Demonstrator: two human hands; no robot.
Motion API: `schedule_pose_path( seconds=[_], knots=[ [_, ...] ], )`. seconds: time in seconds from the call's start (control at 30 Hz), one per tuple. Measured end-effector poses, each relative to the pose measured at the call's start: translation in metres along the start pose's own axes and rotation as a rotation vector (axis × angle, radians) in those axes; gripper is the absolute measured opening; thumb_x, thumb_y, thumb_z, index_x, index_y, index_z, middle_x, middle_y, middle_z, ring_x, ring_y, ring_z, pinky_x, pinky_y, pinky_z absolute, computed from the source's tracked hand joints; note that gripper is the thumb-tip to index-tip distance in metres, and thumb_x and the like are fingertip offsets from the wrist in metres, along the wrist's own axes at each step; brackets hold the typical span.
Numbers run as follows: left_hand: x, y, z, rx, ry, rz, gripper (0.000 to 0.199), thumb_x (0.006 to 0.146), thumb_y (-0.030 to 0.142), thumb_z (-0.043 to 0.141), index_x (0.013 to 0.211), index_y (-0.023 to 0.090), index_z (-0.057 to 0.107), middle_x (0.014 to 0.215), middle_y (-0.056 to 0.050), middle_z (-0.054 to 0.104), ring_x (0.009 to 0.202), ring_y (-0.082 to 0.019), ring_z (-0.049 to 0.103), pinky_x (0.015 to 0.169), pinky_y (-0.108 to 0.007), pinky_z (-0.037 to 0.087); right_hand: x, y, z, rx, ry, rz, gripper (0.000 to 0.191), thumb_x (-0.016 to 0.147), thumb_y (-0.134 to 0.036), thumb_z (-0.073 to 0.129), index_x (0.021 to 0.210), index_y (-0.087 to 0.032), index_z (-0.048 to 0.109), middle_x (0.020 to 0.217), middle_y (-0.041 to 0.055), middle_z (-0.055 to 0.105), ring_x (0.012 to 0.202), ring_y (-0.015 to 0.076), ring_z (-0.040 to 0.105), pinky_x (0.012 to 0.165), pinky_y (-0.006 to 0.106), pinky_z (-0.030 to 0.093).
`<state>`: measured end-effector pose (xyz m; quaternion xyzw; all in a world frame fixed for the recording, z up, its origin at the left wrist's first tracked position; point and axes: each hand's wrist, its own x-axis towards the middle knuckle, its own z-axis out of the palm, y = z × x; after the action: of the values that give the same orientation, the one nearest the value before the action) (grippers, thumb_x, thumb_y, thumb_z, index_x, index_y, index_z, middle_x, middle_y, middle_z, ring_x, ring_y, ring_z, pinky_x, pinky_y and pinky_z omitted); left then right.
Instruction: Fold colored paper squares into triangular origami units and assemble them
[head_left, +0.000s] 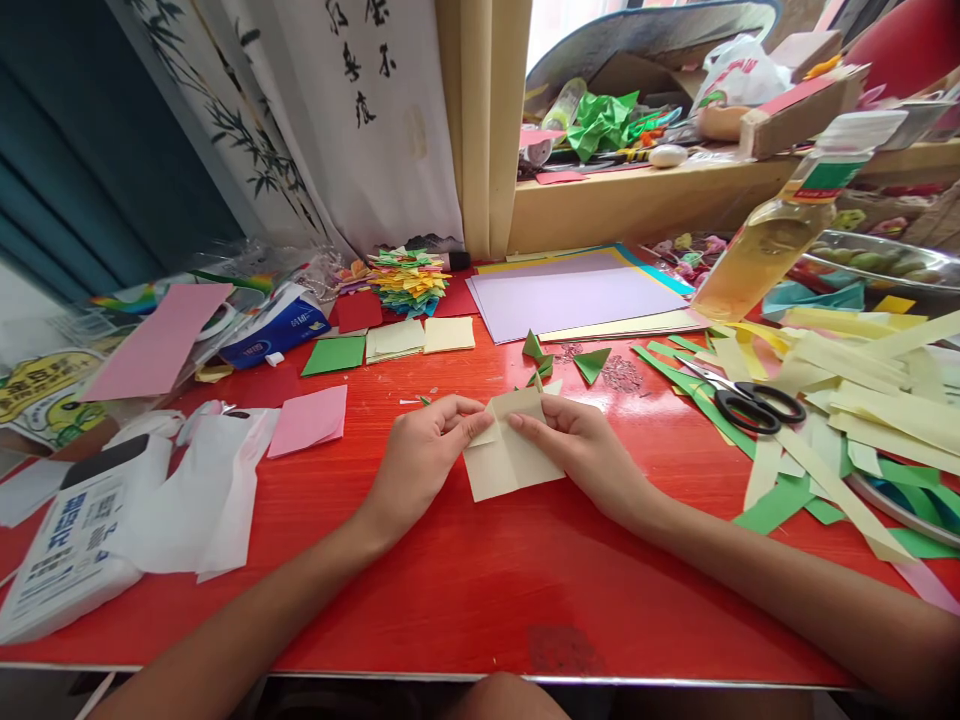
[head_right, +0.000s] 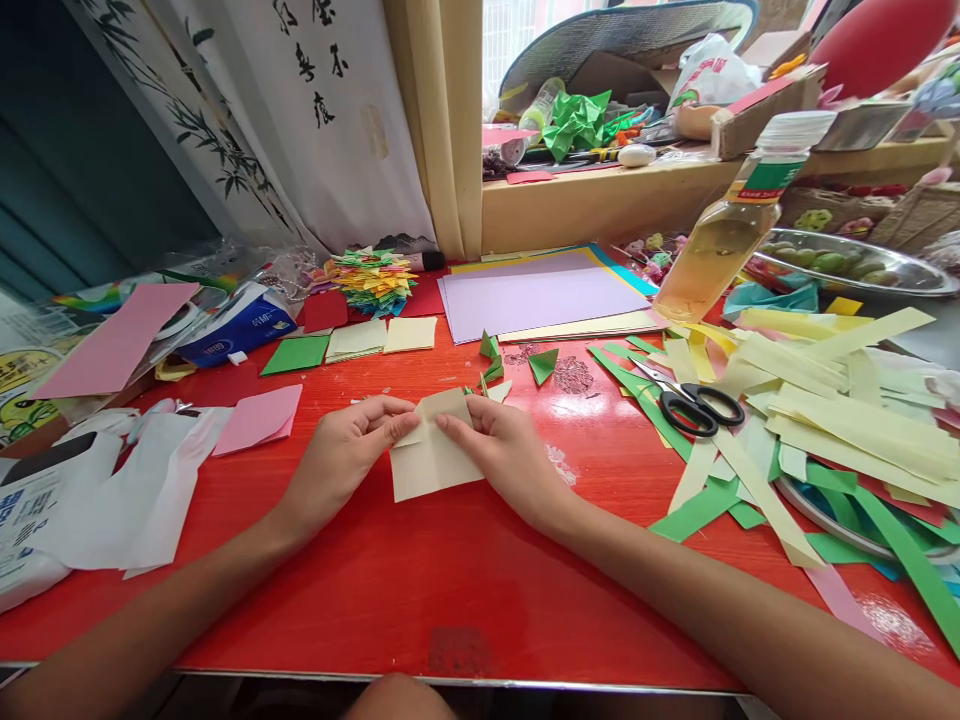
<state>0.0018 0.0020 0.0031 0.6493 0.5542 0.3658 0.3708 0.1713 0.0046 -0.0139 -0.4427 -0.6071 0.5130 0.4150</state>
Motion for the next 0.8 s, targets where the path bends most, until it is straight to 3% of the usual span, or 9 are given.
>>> schedule_pose_path(
  seconds=[0.27, 0.47, 0.63, 0.8],
  knots=[
    [-0.003, 0.001, 0.001, 0.147, 0.05, 0.084, 0.025, 0.078, 0.043, 0.051, 0.082, 0.021, 0.061, 0.07, 0.002, 0.062, 0.062, -0.012, 0.053, 0.053, -0.021, 0.036, 0.0, -0.005, 0.001, 0.265, -0.152, 0.163, 0.026, 0.075, -0.042, 0.057, 0.083, -0.018, 0.061, 0.077, 0.004, 0.064, 0.065, 0.015, 0.058, 0.054, 0.025, 0.043],
    [-0.002, 0.0, 0.001, 0.204, 0.071, 0.233, 0.025, 0.078, 0.036, 0.054, 0.098, 0.022, 0.054, 0.084, 0.001, 0.059, 0.077, -0.012, 0.054, 0.067, -0.022, 0.041, 0.003, 0.001, -0.001, 0.459, -0.05, 0.145, 0.028, 0.074, -0.038, 0.06, 0.09, -0.016, 0.063, 0.082, 0.0061, 0.065, 0.069, 0.0159, 0.06, 0.063, 0.029, 0.046],
    [-0.002, -0.005, -0.001, 0.328, 0.154, 0.412, 0.012, 0.083, 0.024, 0.048, 0.091, 0.02, 0.056, 0.084, 0.0, 0.058, 0.077, -0.012, 0.053, 0.069, -0.023, 0.042, 0.003, 0.003, 0.0, 0.493, -0.087, 0.167, 0.026, 0.073, -0.035, 0.061, 0.089, -0.016, 0.066, 0.086, 0.0073, 0.066, 0.074, 0.0169, 0.06, 0.07, 0.031, 0.046],
    [0.0, -0.011, -0.002, 0.518, 0.204, 0.728, 0.017, 0.083, 0.014, 0.046, 0.095, 0.016, 0.057, 0.081, -0.003, 0.058, 0.078, -0.013, 0.053, 0.07, -0.025, 0.044, 0.003, 0.001, 0.001, 0.482, -0.123, 0.153, 0.031, 0.077, -0.037, 0.057, 0.097, -0.015, 0.065, 0.087, 0.0082, 0.065, 0.074, 0.016, 0.058, 0.073, 0.031, 0.045]
  ],
)
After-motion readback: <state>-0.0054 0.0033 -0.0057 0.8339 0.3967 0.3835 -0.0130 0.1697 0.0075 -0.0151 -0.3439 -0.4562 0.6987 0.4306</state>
